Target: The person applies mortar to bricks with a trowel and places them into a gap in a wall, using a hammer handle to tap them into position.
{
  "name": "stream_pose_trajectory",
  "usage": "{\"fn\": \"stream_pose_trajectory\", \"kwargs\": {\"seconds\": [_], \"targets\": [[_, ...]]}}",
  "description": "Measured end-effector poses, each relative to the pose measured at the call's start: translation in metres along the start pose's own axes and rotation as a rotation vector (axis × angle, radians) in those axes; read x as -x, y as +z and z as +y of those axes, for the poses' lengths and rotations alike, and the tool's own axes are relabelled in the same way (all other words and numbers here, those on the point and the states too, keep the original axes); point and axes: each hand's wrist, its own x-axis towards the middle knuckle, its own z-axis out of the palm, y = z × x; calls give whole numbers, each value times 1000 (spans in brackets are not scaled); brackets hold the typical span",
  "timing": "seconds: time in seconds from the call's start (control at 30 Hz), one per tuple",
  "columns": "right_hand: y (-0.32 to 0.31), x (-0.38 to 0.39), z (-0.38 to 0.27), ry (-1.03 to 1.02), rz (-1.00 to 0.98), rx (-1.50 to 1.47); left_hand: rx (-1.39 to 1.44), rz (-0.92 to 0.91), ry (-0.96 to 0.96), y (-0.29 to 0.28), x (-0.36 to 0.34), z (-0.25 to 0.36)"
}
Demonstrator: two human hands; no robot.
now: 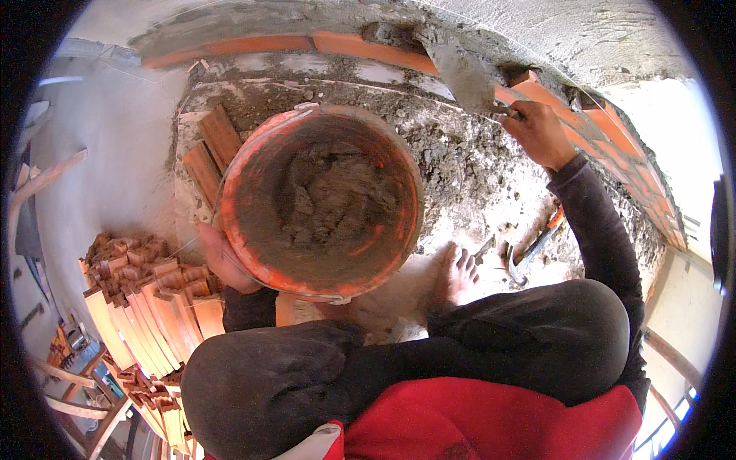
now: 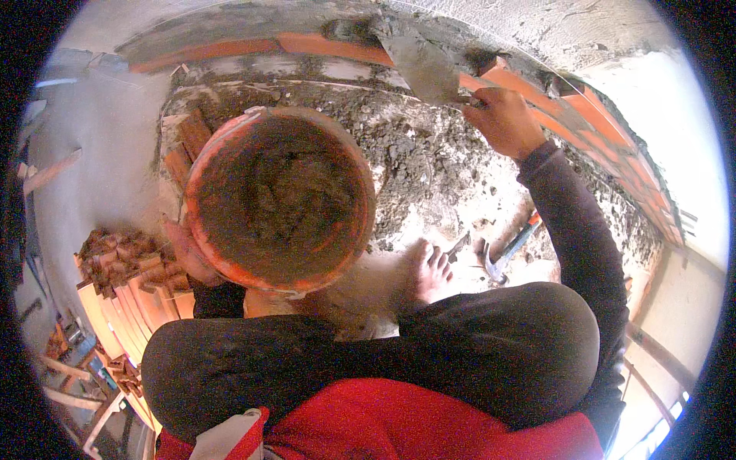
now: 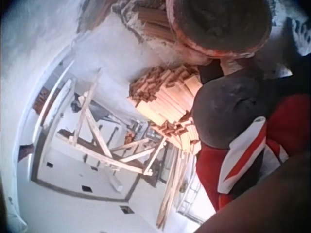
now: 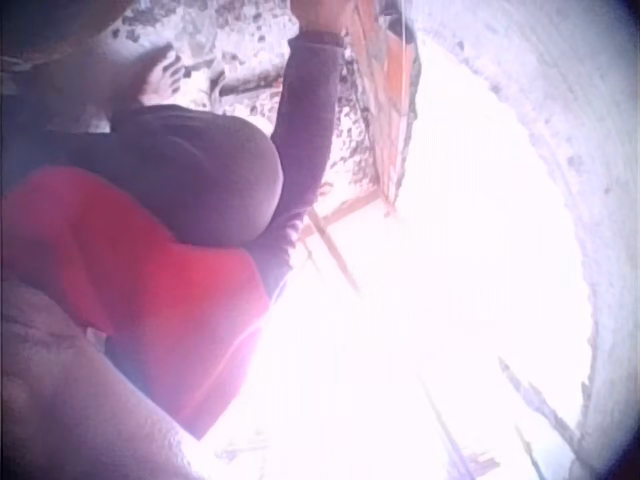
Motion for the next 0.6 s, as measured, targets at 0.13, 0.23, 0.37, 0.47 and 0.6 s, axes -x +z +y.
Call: {"fn": "stream_pose_trajectory", "kwargs": {"seconds": [0.13, 0.23, 0.37, 0.47, 0.6], "targets": [[-34, 6, -35, -158, -69, -41, -20, 92, 11, 10, 4, -3], [-69, -3, -74, -193, -424, -393, -40, 51, 25, 16, 8, -1], [-73, -49, -85, -98, -850, -640, -13, -61, 42, 13, 9, -1], [-39, -92, -68, 77, -578, -487, -33, -43, 24, 0, 2, -9], [-24, -98, -69, 106, -555, -428, -207, 94, 43, 15, 7, -1]]}}
